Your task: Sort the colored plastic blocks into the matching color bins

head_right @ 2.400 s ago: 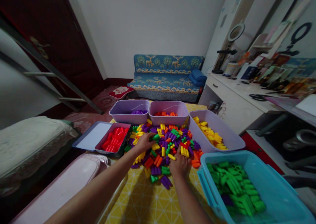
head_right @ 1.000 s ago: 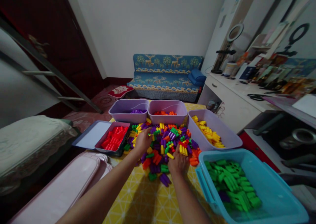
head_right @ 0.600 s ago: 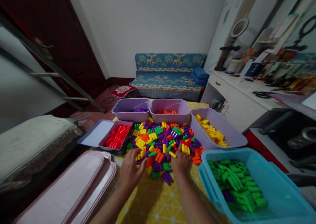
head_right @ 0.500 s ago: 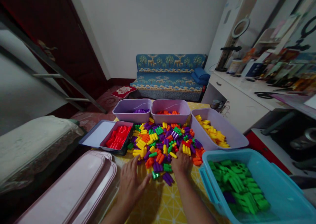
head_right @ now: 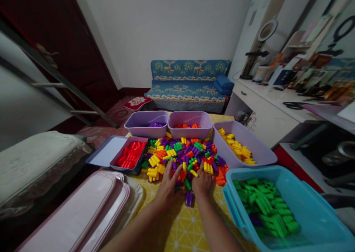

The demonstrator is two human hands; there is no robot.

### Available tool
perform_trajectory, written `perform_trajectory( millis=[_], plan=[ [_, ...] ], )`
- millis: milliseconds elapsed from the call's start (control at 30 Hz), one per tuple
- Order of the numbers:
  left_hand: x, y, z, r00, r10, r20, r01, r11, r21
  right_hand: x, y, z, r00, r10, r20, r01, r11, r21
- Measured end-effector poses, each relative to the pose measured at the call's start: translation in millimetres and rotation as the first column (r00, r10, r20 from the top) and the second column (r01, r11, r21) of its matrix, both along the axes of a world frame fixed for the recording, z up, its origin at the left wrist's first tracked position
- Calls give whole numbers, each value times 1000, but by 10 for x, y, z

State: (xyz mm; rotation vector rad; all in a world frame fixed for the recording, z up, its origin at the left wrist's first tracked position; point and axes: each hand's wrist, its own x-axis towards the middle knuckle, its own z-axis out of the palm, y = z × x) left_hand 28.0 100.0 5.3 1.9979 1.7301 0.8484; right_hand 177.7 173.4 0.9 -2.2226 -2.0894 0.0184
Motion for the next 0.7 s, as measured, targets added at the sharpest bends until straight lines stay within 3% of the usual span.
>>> perform_trajectory(
  millis=[100, 200, 333, 400, 500, 600, 700],
  plan=[
    [-18, 400, 122, 997, -2, 83, -4, 997, 72, 34, -5, -55, 1000, 22, 18, -22, 1000, -18],
    [-54, 779, 277, 991, 72, 112, -86, 987, 132, 61, -11, -79, 998, 52, 33, -53, 998, 25],
    [-202, 1003, 533, 990, 124, 67, -133, 977, 164, 54, 10, -65, 999, 30, 29, -30, 1000, 3],
    [-284, 898, 628, 983, 175, 63, -185, 954, 235, 44, 24, -66, 1000, 12, 18, -11, 1000, -25],
    [-334, 482, 634, 959, 269, 86, -282, 913, 294, 42, 26, -89, 1000, 14, -4, -14, 999, -35],
    [-254, -84, 416, 913, 401, 74, -404, 866, 294, 58, 8, -115, 999, 38, -7, -38, 999, 18],
    [-104, -568, 47, 878, 479, 17, -475, 863, 171, 66, -1, -113, 999, 46, 1, -46, 999, 19]
  ],
)
